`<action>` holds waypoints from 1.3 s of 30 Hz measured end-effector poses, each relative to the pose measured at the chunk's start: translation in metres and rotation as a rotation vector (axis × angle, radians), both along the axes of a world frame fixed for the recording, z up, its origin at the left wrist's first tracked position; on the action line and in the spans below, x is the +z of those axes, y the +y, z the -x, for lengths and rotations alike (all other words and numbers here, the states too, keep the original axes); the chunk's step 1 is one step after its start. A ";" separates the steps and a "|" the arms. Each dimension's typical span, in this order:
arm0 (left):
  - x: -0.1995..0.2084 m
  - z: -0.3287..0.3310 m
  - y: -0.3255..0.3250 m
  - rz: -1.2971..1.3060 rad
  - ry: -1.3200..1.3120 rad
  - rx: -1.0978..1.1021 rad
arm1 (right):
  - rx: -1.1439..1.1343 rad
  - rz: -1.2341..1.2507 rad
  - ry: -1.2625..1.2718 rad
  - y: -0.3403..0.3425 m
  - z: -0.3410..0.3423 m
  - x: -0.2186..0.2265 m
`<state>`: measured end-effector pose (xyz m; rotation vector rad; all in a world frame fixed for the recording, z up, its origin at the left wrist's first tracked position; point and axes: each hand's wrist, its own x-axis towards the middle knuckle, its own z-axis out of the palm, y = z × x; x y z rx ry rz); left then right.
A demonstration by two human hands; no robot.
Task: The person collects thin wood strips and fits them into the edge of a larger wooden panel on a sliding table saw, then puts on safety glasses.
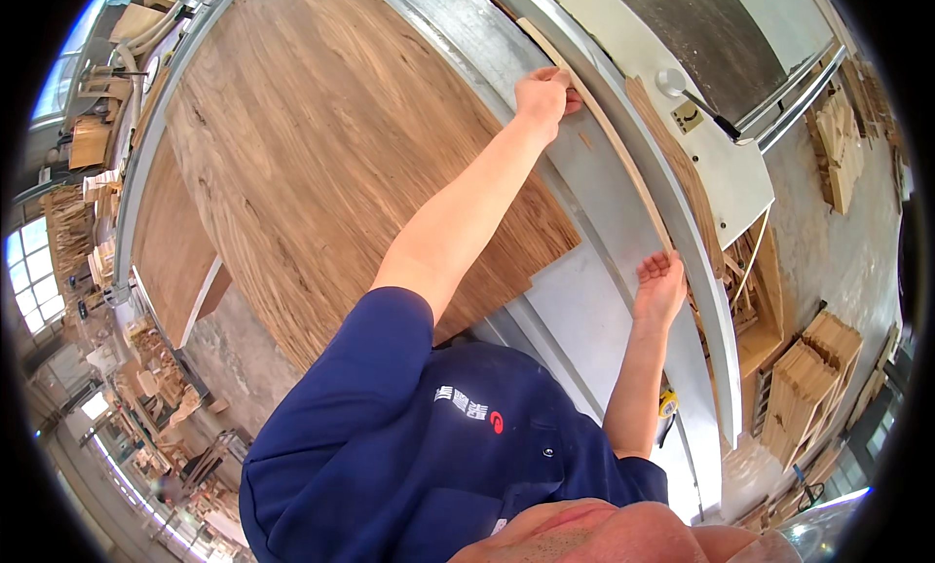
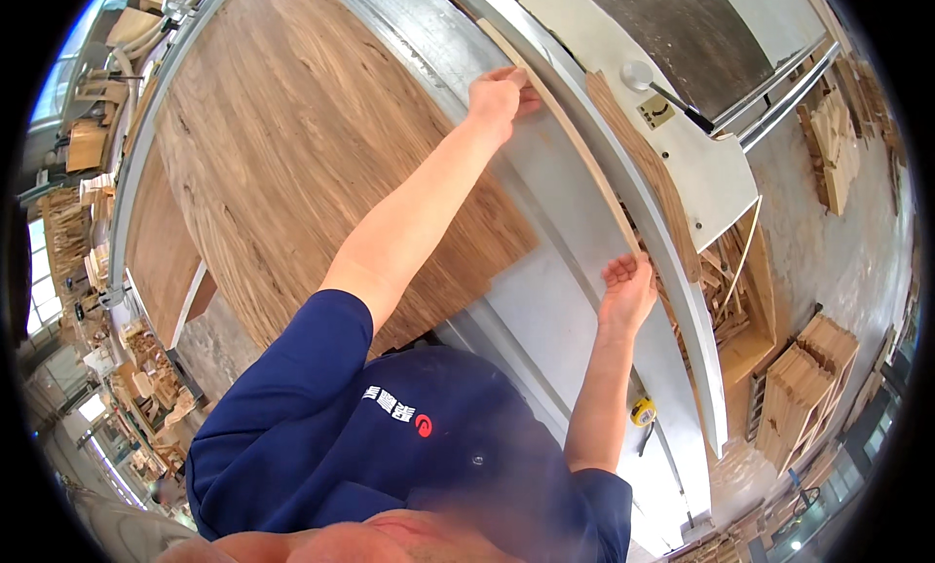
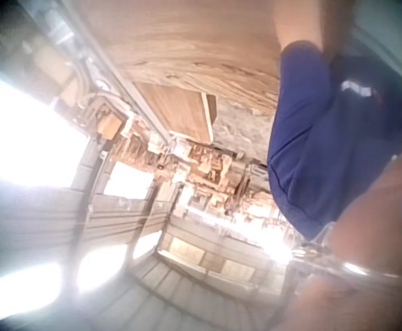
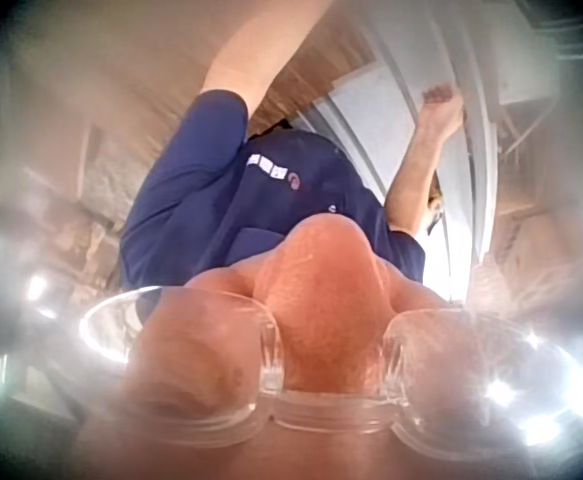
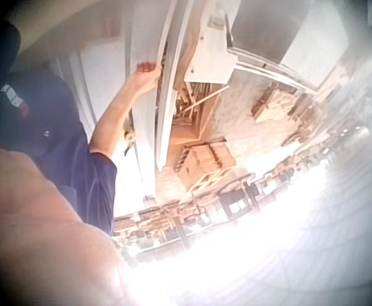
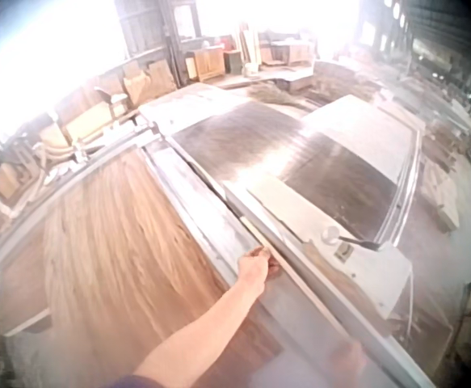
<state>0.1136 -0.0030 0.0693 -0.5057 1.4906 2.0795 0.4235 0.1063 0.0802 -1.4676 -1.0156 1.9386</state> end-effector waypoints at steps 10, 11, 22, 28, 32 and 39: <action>0.000 0.036 -0.011 1.031 0.690 -0.373 | 0.204 0.002 0.023 0.005 0.038 -0.018; -0.008 0.034 -0.009 1.114 0.790 -0.350 | 0.212 0.001 0.021 0.006 0.042 -0.020; -0.051 0.057 -0.004 1.049 0.870 -0.301 | 0.287 0.053 -0.012 0.006 0.075 -0.024; -0.044 0.062 -0.009 1.091 0.854 -0.319 | 0.323 0.061 -0.040 0.003 0.085 -0.020; -0.043 0.062 -0.008 1.085 0.869 -0.285 | 0.349 0.055 -0.032 0.007 0.084 -0.023; -0.039 0.063 -0.009 1.057 0.830 -0.324 | 0.357 0.034 -0.047 0.005 0.085 -0.022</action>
